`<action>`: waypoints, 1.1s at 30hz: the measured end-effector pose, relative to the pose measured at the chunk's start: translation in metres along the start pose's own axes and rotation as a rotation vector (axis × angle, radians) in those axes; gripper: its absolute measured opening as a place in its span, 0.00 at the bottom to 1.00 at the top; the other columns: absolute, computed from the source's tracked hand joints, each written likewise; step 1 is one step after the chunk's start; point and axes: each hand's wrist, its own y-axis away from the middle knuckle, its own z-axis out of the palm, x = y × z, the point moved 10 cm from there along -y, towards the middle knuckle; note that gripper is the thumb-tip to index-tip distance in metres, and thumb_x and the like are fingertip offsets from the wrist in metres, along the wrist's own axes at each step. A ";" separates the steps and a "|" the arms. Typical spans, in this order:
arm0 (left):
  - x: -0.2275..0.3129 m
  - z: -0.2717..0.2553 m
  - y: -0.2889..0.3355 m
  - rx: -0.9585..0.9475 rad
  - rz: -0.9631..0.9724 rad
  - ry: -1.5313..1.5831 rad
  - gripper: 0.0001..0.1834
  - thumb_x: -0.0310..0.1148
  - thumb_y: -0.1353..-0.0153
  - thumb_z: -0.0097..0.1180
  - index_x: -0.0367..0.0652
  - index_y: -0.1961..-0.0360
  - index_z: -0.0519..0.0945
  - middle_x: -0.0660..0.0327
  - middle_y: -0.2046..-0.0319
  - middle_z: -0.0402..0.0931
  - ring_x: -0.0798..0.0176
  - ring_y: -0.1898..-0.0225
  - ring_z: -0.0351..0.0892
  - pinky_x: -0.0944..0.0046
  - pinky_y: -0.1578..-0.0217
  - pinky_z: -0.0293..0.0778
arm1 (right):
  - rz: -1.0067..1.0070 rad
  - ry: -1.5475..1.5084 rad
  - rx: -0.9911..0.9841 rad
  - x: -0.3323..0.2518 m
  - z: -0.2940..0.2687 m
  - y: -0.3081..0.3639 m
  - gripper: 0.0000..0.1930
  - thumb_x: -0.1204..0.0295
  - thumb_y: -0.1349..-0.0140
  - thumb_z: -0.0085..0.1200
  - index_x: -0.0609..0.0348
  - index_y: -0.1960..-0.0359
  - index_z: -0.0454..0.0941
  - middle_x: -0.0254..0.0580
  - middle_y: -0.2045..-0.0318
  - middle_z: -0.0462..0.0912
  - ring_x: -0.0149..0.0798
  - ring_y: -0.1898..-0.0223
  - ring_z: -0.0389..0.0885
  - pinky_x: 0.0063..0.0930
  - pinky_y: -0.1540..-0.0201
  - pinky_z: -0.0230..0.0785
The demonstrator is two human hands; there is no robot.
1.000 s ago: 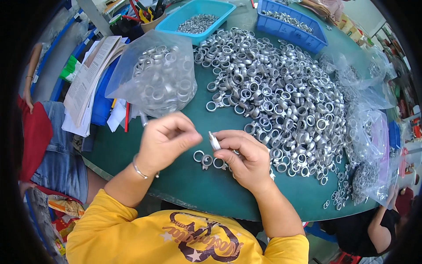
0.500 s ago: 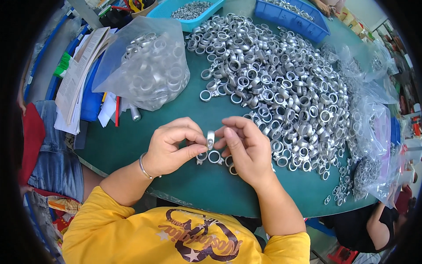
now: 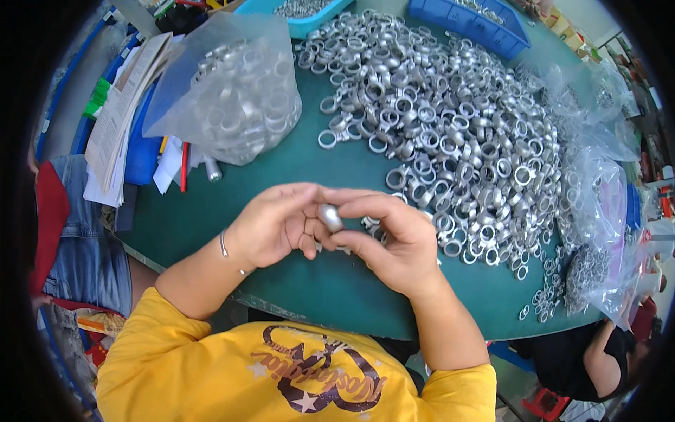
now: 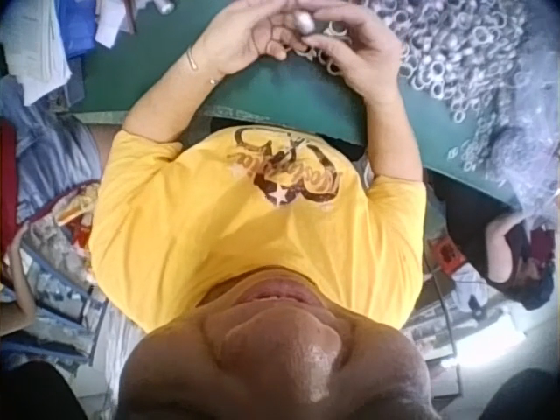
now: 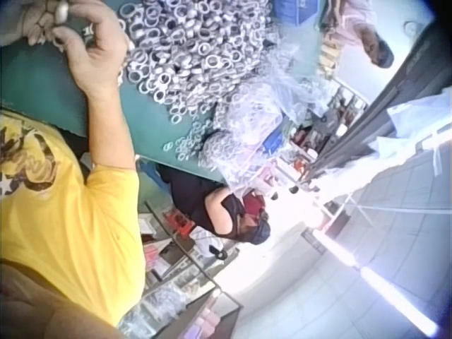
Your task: The person sorts small metal rings by hand on a table, picking them up from a pile and placing them into a plastic bag.
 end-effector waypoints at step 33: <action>0.042 0.019 0.019 0.126 0.582 -0.854 0.04 0.23 0.46 0.61 0.37 0.68 0.80 0.65 0.68 0.75 0.76 0.77 0.72 0.77 0.76 0.68 | 0.259 0.245 0.118 0.024 -0.018 0.011 0.08 0.78 0.39 0.51 0.64 0.59 0.76 0.38 0.73 0.82 0.27 0.73 0.79 0.18 0.70 0.71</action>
